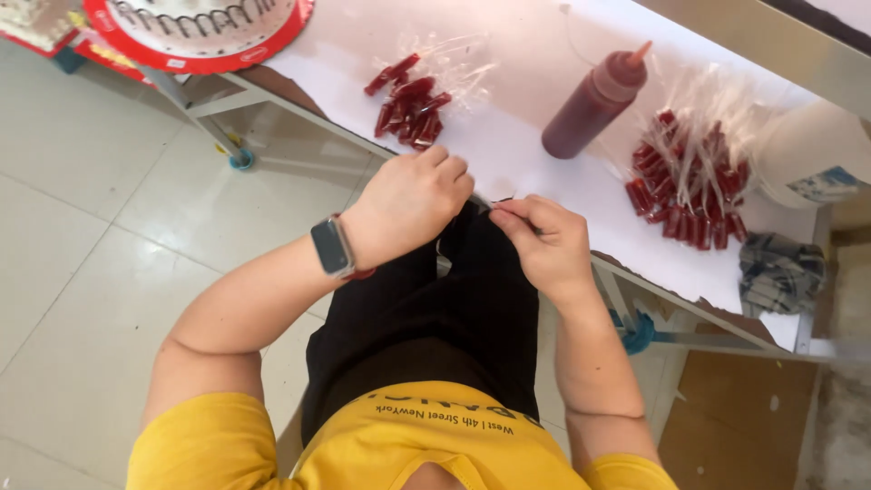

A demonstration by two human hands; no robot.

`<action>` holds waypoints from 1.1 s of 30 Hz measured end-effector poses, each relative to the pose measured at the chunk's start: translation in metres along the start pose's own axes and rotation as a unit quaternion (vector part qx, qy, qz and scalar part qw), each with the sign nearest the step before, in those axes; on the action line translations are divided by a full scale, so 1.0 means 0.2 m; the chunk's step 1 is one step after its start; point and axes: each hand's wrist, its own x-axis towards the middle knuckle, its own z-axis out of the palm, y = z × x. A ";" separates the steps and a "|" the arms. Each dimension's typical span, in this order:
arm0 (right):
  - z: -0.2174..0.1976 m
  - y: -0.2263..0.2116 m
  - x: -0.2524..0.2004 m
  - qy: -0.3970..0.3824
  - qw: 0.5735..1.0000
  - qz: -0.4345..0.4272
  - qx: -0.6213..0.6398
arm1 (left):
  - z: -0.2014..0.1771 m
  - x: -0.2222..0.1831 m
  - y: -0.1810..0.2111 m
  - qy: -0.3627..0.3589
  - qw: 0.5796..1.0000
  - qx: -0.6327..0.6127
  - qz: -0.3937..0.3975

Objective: The person fills small plastic tubes with liquid using a squeeze bottle and ties each filled tube closed by hand.

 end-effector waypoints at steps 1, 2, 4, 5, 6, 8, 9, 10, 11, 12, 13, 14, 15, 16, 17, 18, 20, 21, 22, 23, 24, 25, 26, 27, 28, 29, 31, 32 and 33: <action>0.04 0.03 -0.02 0.004 0.988 0.068 0.136 | -0.02 0.01 -0.02 0.046 0.999 -0.004 0.003; 0.07 0.07 -0.05 0.008 0.954 0.140 0.265 | -0.02 0.03 -0.02 0.092 0.996 -0.011 0.006; 0.19 0.12 -0.09 -0.036 0.895 0.149 0.419 | 0.01 0.06 0.02 0.166 0.960 -0.217 -0.066; 0.25 0.14 -0.12 -0.056 0.856 0.153 0.491 | 0.03 0.07 0.04 0.202 0.921 -0.318 -0.100; 0.27 0.16 -0.12 -0.026 0.865 0.160 0.476 | 0.04 0.07 0.07 0.145 0.869 -0.453 -0.135; 0.28 0.22 -0.07 0.035 0.880 0.167 0.443 | 0.09 0.06 0.11 0.023 0.703 -0.686 -0.187; 0.24 0.26 -0.05 0.088 0.896 0.152 0.408 | 0.12 0.06 0.13 0.023 0.714 -0.685 -0.144; 0.17 0.29 -0.02 0.139 0.908 0.133 0.373 | 0.15 0.06 0.15 0.023 0.725 -0.681 -0.100; 0.09 0.33 -0.01 0.160 0.947 0.022 0.278 | 0.19 0.07 0.15 0.023 0.735 -0.676 -0.055; 0.01 0.36 -0.02 0.174 0.965 -0.086 0.177 | 0.23 0.06 0.15 -0.031 0.714 -0.694 -0.087; -0.07 0.39 -0.04 0.164 0.968 -0.074 0.172 | 0.27 0.04 0.13 -0.085 0.690 -0.709 -0.118; -0.15 0.42 -0.06 0.152 0.972 -0.063 0.168 | 0.31 0.02 0.12 -0.137 0.664 -0.720 -0.148; -0.20 0.43 -0.09 0.141 0.975 -0.053 0.163 | 0.33 0.01 0.12 -0.148 0.625 -0.739 -0.203; -0.23 0.43 -0.11 0.137 0.975 -0.039 0.170 | 0.34 0.01 0.11 -0.160 0.585 -0.753 -0.257; -0.27 0.42 -0.14 0.134 0.975 -0.025 0.176 | 0.33 0.00 0.10 -0.171 0.541 -0.763 -0.309; -0.29 0.39 -0.14 0.136 0.973 -0.016 0.184 | 0.31 0.02 0.09 -0.142 0.559 -0.745 -0.336; -0.34 0.32 -0.12 0.145 0.957 -0.029 0.251 | 0.24 0.04 0.08 -0.084 0.590 -0.705 -0.385; -0.36 0.28 -0.10 0.149 0.947 -0.036 0.283 | 0.21 0.06 0.06 -0.066 0.635 -0.679 -0.362; -0.37 0.25 -0.08 0.157 0.947 -0.057 0.276 | 0.19 0.05 0.06 -0.051 0.674 -0.653 -0.342; -0.38 0.22 -0.05 0.164 0.946 -0.077 0.269 | 0.18 0.05 0.05 -0.035 0.711 -0.625 -0.320; -0.37 0.20 -0.03 0.172 0.945 -0.089 0.263 | 0.18 0.03 0.05 -0.049 0.718 -0.621 -0.311; -0.36 0.18 -0.01 0.171 0.940 -0.092 0.281 | 0.18 0.01 0.05 -0.063 0.725 -0.616 -0.302; -0.34 0.16 0.00 0.172 0.933 -0.092 0.302 | 0.19 -0.02 0.05 -0.081 0.730 -0.611 -0.294; -0.32 0.13 0.02 0.174 0.926 -0.092 0.322 | 0.20 -0.05 0.07 -0.066 0.726 -0.619 -0.293; -0.29 0.11 0.04 0.183 0.909 -0.100 0.361 | 0.21 -0.08 0.08 -0.053 0.722 -0.626 -0.289; -0.24 0.09 0.05 0.192 0.890 -0.109 0.400 | 0.23 -0.11 0.10 -0.041 0.718 -0.633 -0.286; -0.09 0.06 0.02 0.223 0.890 -0.133 0.375 | 0.26 -0.14 0.12 0.045 0.660 -0.664 -0.348; -0.01 0.03 0.00 0.240 0.908 -0.149 0.311 | 0.28 -0.15 0.12 0.092 0.629 -0.674 -0.375; 0.08 0.00 -0.05 0.188 0.954 -0.196 0.125 | 0.29 -0.17 0.13 0.115 0.602 -0.692 -0.381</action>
